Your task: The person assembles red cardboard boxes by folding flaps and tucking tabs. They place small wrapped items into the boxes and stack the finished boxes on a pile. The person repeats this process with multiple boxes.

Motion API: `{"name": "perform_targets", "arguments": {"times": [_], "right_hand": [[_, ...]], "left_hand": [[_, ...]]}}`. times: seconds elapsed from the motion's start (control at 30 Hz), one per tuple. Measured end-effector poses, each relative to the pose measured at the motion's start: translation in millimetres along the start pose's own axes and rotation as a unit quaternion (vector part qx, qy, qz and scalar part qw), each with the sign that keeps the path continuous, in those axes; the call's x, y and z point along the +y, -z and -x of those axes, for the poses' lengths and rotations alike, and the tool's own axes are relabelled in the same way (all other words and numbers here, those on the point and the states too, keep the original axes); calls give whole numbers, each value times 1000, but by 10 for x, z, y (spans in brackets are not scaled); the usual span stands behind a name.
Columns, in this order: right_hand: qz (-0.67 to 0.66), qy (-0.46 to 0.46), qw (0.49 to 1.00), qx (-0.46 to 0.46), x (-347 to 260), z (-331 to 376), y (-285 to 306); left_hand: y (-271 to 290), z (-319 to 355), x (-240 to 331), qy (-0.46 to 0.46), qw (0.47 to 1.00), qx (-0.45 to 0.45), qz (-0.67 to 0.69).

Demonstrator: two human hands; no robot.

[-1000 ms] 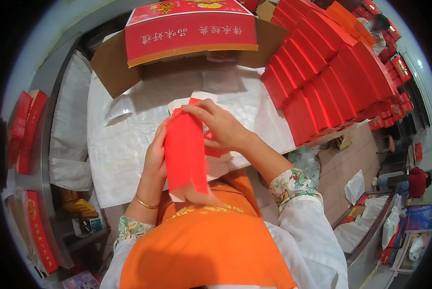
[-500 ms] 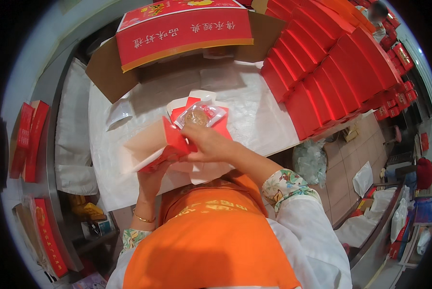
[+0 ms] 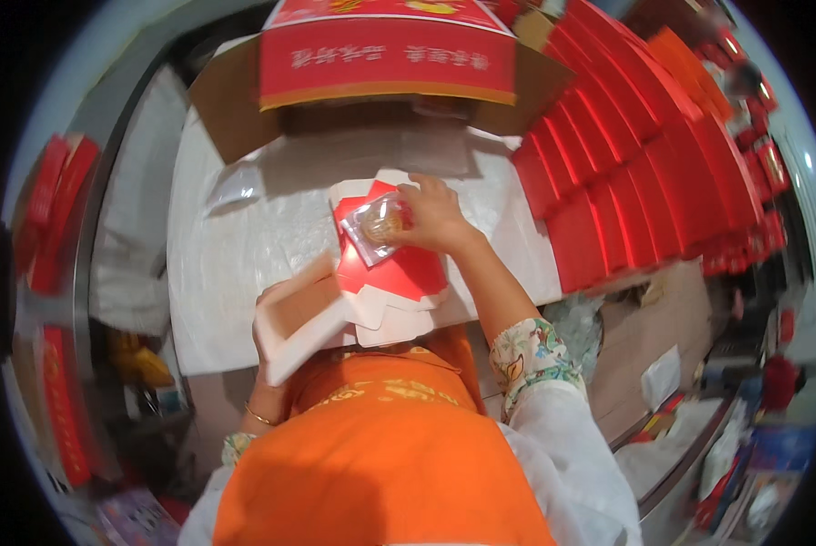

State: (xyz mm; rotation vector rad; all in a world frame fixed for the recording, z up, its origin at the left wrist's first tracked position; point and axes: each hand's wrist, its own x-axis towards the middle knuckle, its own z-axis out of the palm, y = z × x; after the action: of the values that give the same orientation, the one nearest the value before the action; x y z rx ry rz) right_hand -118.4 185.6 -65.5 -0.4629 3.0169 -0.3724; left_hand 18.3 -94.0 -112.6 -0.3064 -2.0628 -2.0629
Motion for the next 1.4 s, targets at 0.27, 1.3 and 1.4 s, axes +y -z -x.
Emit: {"name": "perform_targets", "arguments": {"times": [0.27, 1.3, 1.4], "right_hand": [[-70, 108, 992, -2, -53, -61, 37], [-520, 143, 828, 155, -289, 900, 1468], [-351, 335, 857, 172, -635, 772, 1620]], "left_hand": [[30, -5, 140, 90, 993, 1, 80], [-184, -122, 269, 47, 968, -197, -147], [-58, -163, 132, 74, 975, -185, -97]]}}
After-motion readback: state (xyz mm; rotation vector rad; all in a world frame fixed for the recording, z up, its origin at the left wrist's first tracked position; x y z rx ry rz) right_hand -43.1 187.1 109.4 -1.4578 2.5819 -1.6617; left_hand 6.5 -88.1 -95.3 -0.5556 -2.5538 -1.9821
